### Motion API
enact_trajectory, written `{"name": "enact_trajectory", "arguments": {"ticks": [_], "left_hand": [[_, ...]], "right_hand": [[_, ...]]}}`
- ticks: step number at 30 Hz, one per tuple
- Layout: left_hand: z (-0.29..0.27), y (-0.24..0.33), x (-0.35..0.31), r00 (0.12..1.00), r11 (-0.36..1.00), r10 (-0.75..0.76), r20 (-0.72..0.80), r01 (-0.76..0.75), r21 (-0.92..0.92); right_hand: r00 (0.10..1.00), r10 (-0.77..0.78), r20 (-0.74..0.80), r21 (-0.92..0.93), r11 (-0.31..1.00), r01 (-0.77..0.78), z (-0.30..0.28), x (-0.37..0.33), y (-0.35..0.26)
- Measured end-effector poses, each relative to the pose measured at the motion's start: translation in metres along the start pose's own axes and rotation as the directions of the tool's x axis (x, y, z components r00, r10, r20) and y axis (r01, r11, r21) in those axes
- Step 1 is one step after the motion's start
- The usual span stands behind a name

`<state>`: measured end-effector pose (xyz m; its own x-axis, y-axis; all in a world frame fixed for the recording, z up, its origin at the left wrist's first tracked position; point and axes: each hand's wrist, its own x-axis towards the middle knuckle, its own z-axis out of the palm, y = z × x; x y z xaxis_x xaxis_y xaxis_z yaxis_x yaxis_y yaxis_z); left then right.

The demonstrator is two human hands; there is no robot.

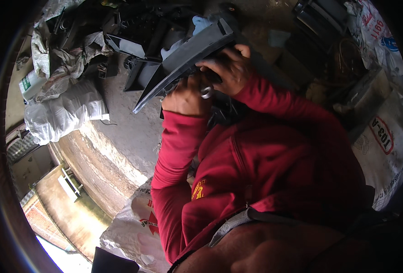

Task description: The person assembles a metal component by attaching a circular disc to a housing and then securing a curved metal bracket with bolts. They use a wrench to tighten the fasteners and reposition the assembly to access different bolt locations.

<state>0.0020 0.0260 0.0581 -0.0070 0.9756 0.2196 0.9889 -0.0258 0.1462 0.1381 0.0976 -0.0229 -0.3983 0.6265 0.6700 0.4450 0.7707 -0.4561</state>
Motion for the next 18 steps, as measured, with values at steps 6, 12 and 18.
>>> {"name": "enact_trajectory", "arguments": {"ticks": [6, 12, 18], "left_hand": [[0.022, -0.035, -0.040, 0.886, 0.121, -0.403, 0.229, 0.300, -0.946], [0.016, -0.027, -0.036, 0.948, 0.595, -0.309, 0.068, 0.249, -0.764], [0.021, -0.030, -0.037, 0.883, 0.126, -0.424, 0.202, 0.278, -0.952]], "right_hand": [[1.000, -0.001, 0.004, 0.017, 1.000, 0.001, 0.005, -0.003, -0.001], [1.000, -0.017, -0.001, 0.048, 0.999, 0.017, 0.000, 0.002, 0.001], [1.000, 0.004, 0.015, 0.063, 0.998, -0.005, 0.002, -0.001, 0.003]]}}
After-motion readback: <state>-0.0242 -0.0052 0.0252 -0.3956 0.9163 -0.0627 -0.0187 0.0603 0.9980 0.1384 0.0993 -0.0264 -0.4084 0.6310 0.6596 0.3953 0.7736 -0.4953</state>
